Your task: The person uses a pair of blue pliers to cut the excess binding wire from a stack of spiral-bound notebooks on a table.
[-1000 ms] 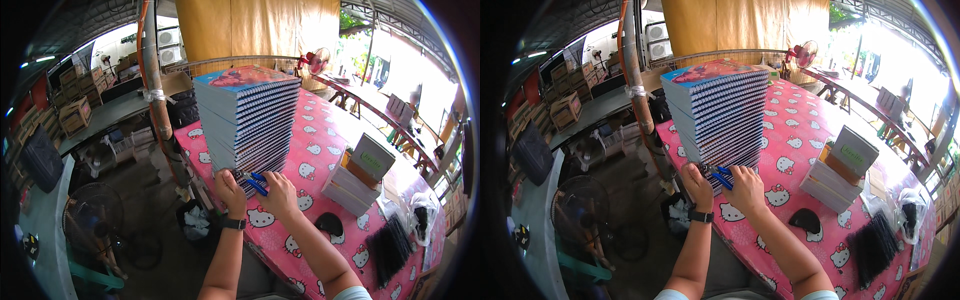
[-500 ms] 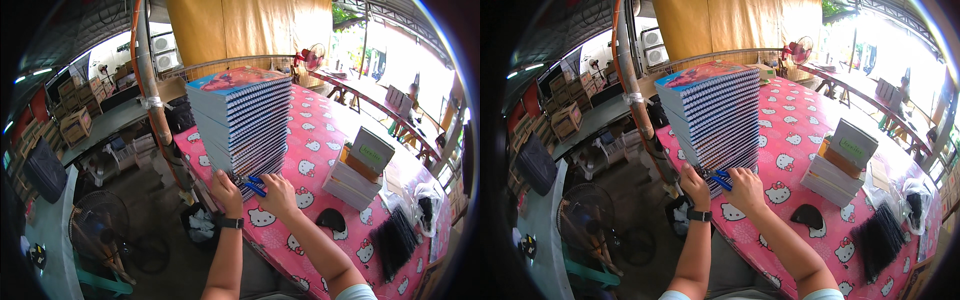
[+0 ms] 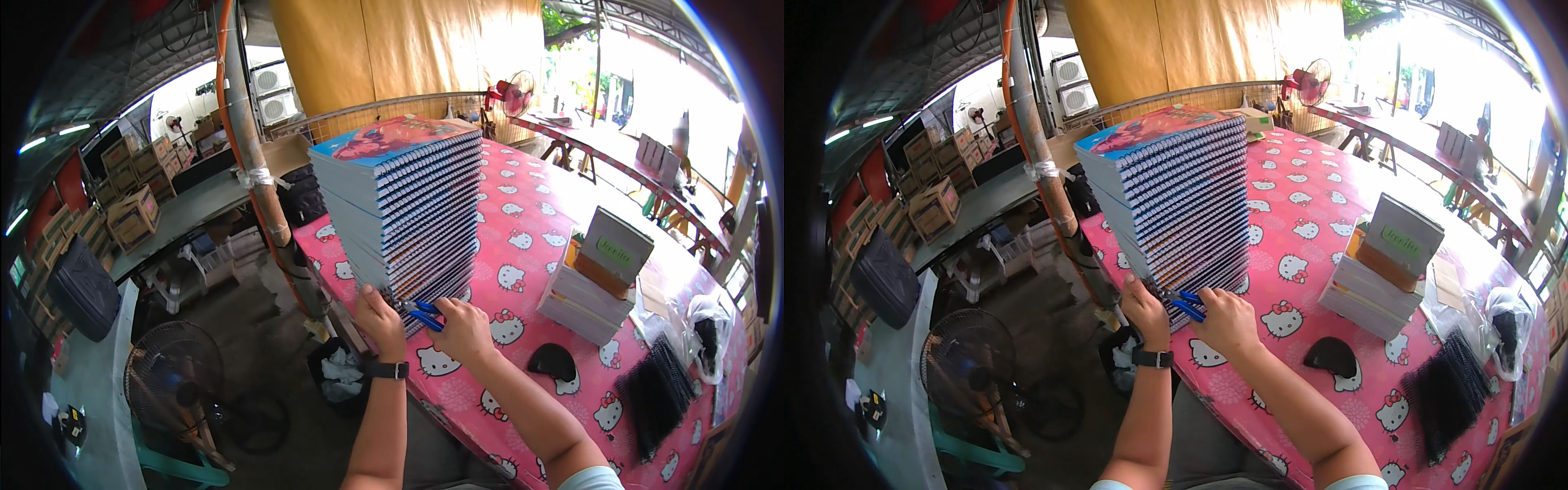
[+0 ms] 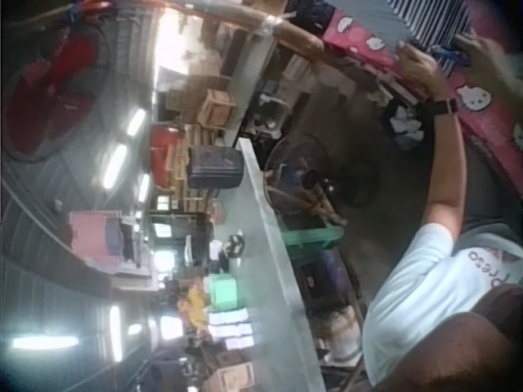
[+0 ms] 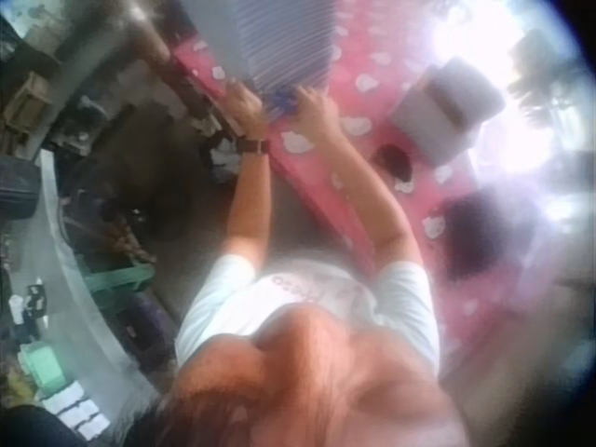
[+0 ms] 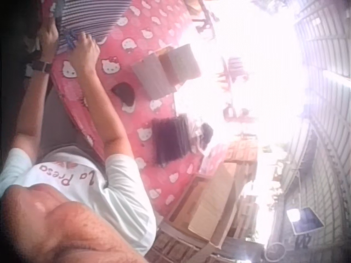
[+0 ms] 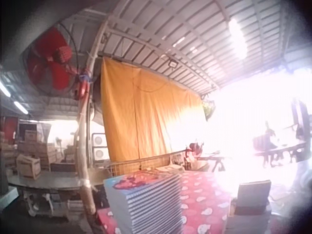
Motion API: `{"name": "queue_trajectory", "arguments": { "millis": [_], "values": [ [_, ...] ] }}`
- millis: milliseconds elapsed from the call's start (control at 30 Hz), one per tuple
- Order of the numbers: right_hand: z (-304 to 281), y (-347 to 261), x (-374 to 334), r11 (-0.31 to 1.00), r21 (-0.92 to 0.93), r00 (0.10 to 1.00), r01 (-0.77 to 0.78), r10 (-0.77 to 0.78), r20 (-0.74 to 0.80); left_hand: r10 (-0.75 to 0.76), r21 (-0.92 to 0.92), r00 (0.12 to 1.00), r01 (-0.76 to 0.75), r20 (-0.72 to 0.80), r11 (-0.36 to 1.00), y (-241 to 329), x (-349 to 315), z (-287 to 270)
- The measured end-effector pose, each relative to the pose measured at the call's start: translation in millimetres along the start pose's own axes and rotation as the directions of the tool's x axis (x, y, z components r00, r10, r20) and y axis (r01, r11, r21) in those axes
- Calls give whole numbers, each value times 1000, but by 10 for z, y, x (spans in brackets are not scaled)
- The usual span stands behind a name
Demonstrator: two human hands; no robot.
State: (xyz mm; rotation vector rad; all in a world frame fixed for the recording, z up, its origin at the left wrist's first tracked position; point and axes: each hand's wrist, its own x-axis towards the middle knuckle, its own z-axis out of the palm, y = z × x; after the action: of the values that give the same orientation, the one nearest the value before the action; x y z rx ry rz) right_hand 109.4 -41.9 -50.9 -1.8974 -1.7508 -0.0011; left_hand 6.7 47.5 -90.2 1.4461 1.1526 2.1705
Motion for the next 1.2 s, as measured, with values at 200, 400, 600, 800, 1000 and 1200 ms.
{"name": "queue_trajectory", "arguments": {
  "millis": [200, 400, 600, 800, 1000, 1200],
  "values": [
    [94, 125, -77, 988, -67, 958, 139, -151, -243, -36, 25, 999, 36, -24, 999, -33, -8, 16],
    [131, 63, -82, 999, -23, 997, 44, -45, -67, -75, 36, 997, 75, -8, 997, -39, -5, -10],
    [158, 250, -151, 1000, 26, 998, 9, -8, -60, 51, 61, 999, -51, 0, 997, -55, 91, -189],
    [243, 174, -162, 998, -29, 988, 56, -59, -139, -299, -137, 921, 339, 249, 931, -459, -135, -246],
    [250, 163, -155, 998, -56, 990, 41, -48, -132, -417, -387, 891, 453, 178, 803, -286, -384, -201],
    [276, 146, -144, 996, -71, 982, 50, -62, -180, -164, -16, 986, 164, 30, 986, -234, -388, -70]
  ]
}}
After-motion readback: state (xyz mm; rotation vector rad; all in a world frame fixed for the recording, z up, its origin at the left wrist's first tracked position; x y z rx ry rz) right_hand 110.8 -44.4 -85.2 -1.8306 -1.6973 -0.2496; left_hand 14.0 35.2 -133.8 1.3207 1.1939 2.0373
